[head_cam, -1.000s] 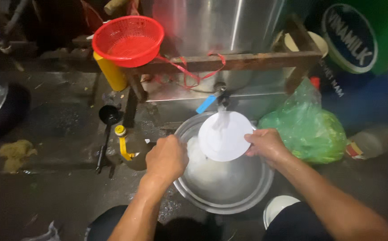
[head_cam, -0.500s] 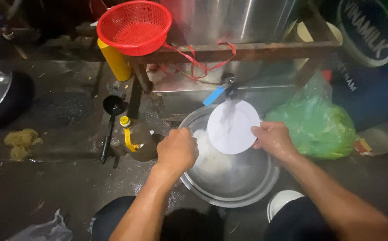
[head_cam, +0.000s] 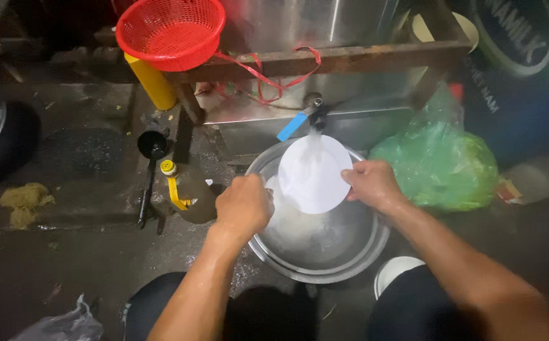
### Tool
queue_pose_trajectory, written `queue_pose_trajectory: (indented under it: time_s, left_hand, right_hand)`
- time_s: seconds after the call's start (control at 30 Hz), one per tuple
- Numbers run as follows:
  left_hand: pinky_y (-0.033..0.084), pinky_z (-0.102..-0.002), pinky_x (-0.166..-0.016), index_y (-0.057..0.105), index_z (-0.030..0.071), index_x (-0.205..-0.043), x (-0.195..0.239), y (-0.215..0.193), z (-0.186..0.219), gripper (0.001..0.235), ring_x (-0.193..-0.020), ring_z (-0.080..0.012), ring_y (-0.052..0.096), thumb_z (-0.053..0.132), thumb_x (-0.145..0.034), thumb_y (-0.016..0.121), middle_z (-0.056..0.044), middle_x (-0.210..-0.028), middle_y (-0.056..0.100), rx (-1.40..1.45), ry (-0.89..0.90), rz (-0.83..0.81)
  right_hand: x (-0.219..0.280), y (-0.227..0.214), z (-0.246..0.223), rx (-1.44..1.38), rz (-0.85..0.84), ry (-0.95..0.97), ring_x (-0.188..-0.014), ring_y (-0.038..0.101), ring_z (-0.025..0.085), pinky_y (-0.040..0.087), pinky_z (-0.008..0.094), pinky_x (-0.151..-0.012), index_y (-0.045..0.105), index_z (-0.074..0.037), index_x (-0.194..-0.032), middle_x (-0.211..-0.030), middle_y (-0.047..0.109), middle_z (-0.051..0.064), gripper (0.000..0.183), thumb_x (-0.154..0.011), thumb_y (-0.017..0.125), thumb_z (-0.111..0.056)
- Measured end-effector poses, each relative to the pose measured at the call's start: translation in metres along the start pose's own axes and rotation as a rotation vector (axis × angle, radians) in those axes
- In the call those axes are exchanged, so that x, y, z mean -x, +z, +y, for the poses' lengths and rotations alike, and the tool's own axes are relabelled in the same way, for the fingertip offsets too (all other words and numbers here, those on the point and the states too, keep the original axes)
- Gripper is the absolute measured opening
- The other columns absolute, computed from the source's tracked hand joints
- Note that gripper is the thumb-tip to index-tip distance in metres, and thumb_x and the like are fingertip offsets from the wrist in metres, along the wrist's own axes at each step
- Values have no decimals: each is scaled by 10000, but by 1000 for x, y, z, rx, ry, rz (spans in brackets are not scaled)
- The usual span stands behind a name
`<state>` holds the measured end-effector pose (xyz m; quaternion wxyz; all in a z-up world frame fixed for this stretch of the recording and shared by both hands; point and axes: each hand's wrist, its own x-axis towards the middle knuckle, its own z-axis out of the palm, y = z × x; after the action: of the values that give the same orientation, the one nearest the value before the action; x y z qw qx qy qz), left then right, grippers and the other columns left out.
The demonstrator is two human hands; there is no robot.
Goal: The person rinses rice in a colander under a faucet and then rinses several bowls and plates by hand in a large basin.
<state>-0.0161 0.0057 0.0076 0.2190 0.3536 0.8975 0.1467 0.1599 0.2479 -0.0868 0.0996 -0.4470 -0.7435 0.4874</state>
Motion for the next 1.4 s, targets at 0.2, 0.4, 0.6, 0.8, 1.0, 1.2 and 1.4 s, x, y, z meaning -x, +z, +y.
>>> queue_pose_trajectory:
  time_s: [0.2,0.4,0.6,0.8,1.0,1.2,1.4]
  left_hand:
    - [693,-651,-814,797,-137,-1251,-29,21,-12,331,-1039,-542,842,119,-1060,709,-388,-1108,811,90,-38,-35]
    - [672,-653,-951,747,-151,-1380,-57,38,-9,421,-1214,-567,792,132,-1069,726,-404,-1313,778,198,-97,-91]
    - [688,-613,-960,754,-111,-1409,-84,68,-23,435,-1255,-549,774,106,-1032,761,-388,-1352,769,348,-155,-96]
    - [661,-643,-983,720,-134,-1449,-88,72,-32,536,-1319,-597,725,109,-983,820,-438,-1456,709,634,-215,-25]
    - [716,-404,-654,833,-42,-1309,-107,94,-52,442,-778,-376,858,177,-928,888,-344,-1176,830,692,-237,-25]
    - [704,-522,-837,853,20,-1279,-50,32,-12,332,-998,-422,873,188,-992,857,-275,-1090,842,436,-246,32]
    - [577,-566,-1066,929,169,-1126,-34,31,-3,256,-1232,-428,799,193,-1021,697,-175,-1201,863,27,-183,114]
  right_hand:
    - [-3,3,5,-57,-9,-7,-663,838,316,669,400,-717,833,110,-1195,-755,802,329,313,-1036,746,-145]
    - [-25,8,37,-290,-53,2,-664,819,288,715,367,-644,778,182,-1238,-831,760,281,353,-1034,797,-106]
    - [-24,4,41,-352,-99,33,-690,821,302,737,373,-672,718,235,-1314,-885,767,314,440,-1040,805,-98]
    - [-29,3,40,-331,-164,58,-749,819,277,745,363,-673,756,181,-1306,-983,804,299,445,-1037,864,-156]
    - [-27,-3,36,-276,-167,45,-800,813,285,749,385,-689,714,203,-1380,-1089,796,305,550,-1033,880,-189]
    - [-29,2,31,-42,-131,12,-700,834,322,731,421,-674,845,58,-1248,-871,817,263,375,-1029,833,-247]
    - [-32,0,36,115,-94,-48,-751,865,283,685,390,-721,890,-80,-1225,-762,827,184,352,-1001,829,-344]
